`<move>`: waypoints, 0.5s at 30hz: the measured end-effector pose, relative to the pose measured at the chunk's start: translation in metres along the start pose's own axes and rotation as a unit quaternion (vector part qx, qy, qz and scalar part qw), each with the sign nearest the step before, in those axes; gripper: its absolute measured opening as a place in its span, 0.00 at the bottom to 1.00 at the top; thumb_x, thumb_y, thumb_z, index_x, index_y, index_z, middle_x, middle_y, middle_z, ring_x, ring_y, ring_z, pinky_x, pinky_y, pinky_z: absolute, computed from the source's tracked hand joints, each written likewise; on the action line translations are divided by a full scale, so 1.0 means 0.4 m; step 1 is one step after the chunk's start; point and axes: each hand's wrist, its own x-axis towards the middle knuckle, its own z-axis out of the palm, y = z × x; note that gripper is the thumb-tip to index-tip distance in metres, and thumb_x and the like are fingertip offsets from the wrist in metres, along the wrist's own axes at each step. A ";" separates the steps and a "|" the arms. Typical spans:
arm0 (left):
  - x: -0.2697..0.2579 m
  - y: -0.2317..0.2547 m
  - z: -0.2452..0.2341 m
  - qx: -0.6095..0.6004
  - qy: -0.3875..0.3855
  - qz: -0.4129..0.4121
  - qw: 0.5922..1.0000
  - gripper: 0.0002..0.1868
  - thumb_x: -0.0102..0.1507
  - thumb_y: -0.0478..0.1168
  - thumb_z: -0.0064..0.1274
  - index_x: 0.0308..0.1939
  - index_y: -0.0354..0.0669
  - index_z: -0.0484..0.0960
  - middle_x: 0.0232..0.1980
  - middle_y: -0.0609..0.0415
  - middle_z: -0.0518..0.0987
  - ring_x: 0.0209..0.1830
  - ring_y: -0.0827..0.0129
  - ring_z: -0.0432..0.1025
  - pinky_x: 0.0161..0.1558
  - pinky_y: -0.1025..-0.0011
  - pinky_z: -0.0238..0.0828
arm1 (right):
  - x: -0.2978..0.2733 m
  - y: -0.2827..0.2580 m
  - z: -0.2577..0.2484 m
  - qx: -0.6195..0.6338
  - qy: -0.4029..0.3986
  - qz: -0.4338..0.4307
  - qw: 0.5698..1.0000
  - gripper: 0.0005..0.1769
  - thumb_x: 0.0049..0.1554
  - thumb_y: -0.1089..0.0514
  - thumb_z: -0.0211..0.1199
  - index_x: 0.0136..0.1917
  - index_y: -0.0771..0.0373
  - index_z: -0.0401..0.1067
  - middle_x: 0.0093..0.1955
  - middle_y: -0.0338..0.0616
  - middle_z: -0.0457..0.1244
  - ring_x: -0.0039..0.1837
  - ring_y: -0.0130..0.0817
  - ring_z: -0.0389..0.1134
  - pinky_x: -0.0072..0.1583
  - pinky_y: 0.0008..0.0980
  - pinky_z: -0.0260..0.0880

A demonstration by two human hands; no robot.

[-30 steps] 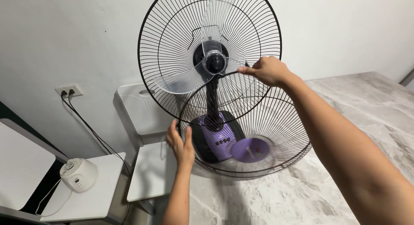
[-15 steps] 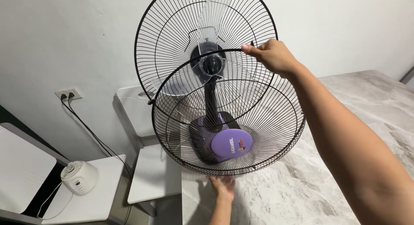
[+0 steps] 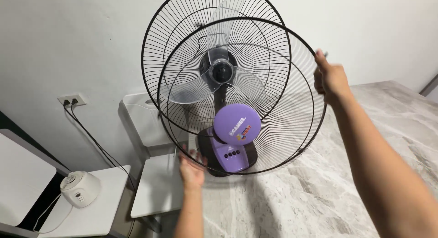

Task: The person assembles a standing fan by attaching the fan blades to the motor hub, securing them with a nut, and then attaching the front protective cage. The person handles the fan blades, nut, and cage by hand.

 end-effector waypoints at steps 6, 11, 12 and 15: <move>0.012 0.329 0.209 0.193 -0.115 0.209 0.952 0.21 0.72 0.59 0.41 0.62 0.59 0.76 0.32 0.65 0.72 0.24 0.83 0.60 0.26 0.81 0.55 | -0.031 0.306 -0.033 0.217 0.036 0.103 0.970 0.38 0.61 0.21 0.51 0.25 0.46 0.46 0.22 0.28 0.39 0.24 0.24 0.38 0.29 0.29 0.33; -0.034 0.498 0.438 0.375 -0.115 0.316 0.864 0.22 0.74 0.58 0.39 0.60 0.51 0.80 0.31 0.66 0.69 0.29 0.87 0.61 0.27 0.83 0.48 | -0.092 0.467 0.037 0.320 0.045 0.146 0.935 0.42 0.57 0.16 0.48 0.23 0.48 0.42 0.20 0.30 0.37 0.23 0.28 0.34 0.28 0.31 0.32; -0.043 0.519 0.477 0.378 -0.134 0.329 0.855 0.22 0.73 0.57 0.39 0.60 0.50 0.79 0.37 0.69 0.72 0.31 0.87 0.62 0.27 0.83 0.50 | -0.107 0.482 0.052 0.341 0.057 0.164 0.924 0.42 0.57 0.16 0.48 0.23 0.48 0.43 0.20 0.30 0.37 0.24 0.28 0.35 0.29 0.31 0.33; -0.057 0.549 0.560 0.388 -0.177 0.362 0.829 0.23 0.72 0.57 0.40 0.59 0.47 0.78 0.49 0.73 0.79 0.35 0.85 0.65 0.28 0.83 0.53 | -0.130 0.500 0.092 0.384 0.079 0.199 0.898 0.43 0.57 0.15 0.46 0.24 0.49 0.44 0.21 0.31 0.38 0.25 0.29 0.36 0.31 0.30 0.36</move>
